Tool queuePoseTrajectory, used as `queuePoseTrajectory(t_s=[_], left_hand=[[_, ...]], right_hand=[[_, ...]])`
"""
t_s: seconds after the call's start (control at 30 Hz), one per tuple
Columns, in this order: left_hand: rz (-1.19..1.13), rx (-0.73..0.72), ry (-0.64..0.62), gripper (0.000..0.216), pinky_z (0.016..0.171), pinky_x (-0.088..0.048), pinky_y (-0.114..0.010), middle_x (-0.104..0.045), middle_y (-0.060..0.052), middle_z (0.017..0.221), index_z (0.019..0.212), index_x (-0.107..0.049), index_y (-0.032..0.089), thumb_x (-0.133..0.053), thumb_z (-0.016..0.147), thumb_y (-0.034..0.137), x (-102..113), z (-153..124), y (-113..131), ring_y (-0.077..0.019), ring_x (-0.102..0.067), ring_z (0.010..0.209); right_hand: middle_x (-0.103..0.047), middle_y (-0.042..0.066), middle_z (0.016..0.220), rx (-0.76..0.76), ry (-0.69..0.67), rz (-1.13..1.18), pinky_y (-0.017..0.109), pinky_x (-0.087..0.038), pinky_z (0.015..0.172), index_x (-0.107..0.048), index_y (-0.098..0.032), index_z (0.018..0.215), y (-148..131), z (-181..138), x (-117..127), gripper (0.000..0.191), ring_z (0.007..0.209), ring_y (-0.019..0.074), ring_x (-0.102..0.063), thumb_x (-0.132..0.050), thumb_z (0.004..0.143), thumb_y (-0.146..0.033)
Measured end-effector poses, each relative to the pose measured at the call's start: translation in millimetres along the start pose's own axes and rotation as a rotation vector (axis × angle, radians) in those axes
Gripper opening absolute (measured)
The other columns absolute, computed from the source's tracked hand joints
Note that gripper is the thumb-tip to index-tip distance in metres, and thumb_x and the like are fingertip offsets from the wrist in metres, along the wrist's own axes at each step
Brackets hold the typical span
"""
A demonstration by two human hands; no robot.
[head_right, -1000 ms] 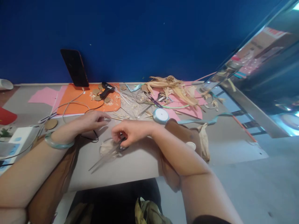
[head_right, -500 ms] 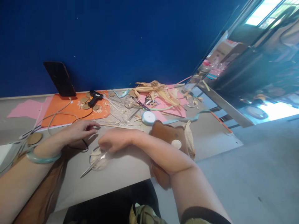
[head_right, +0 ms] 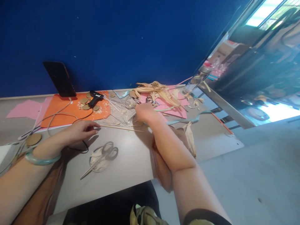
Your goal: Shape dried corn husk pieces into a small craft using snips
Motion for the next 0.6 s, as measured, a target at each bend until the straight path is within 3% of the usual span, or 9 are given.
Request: queuePoseTrajectory(t_s=[0.1,0.2,0.3,0.43,0.6], left_hand=[[0.008,-0.001,-0.014,0.045,0.059,-0.037,-0.027,-0.064,-0.002,0.069,0.108,-0.07,0.017,-0.051,0.078,0.044,-1,0,1,-0.0168,-0.055,0.062],[0.019,-0.005,-0.006,0.044,0.058,-0.036,-0.027,-0.063,-0.002,0.068,0.107,-0.071,0.017,-0.051,0.078,0.044,-2,2,0,-0.0167,-0.054,0.062],[0.012,-0.023,0.024,0.043,0.059,-0.037,-0.027,-0.064,-0.002,0.069,0.105,-0.071,0.016,-0.051,0.079,0.043,-2,3,-1,-0.0167,-0.055,0.063],[-0.028,-0.031,0.061,0.043,0.06,-0.038,-0.027,-0.063,-0.003,0.07,0.105,-0.071,0.015,-0.05,0.08,0.043,2,2,3,-0.0166,-0.055,0.064],[-0.055,-0.009,0.086,0.042,0.06,-0.038,-0.027,-0.062,-0.003,0.068,0.102,-0.071,0.014,-0.051,0.079,0.043,9,0,8,-0.0168,-0.054,0.063]], right_hand=[[-0.072,0.024,0.091,-0.011,-0.103,-0.052,0.043,-0.043,0.086,-0.073,-0.007,0.097,1,12,-21,0.031,0.098,0.0356,-0.066,-0.069,0.066,-0.013],[-0.072,0.024,0.094,-0.053,-0.055,-0.002,0.042,-0.043,0.088,-0.072,-0.007,0.097,3,14,-19,0.026,0.098,0.0339,-0.066,-0.063,0.074,-0.014],[-0.073,0.02,0.094,-0.096,0.075,0.112,0.036,-0.044,0.082,-0.072,-0.011,0.088,6,9,-3,0.018,0.094,0.0298,-0.066,-0.059,0.078,-0.018],[-0.073,0.011,0.089,-0.103,0.362,0.37,0.029,-0.041,0.072,-0.07,-0.017,0.084,9,3,23,0.017,0.084,0.0225,-0.064,-0.054,0.082,-0.024],[-0.068,0.007,0.079,-0.113,0.539,0.624,0.027,-0.038,0.065,-0.065,-0.016,0.083,22,8,26,0.018,0.072,0.0187,-0.058,-0.051,0.083,-0.029]])
Point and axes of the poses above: each hand's wrist, its own z-axis towards the middle knuckle, its own x-axis out of the back of the hand, y = z × x, the point moved 8 cm from there along z, towards the middle knuckle
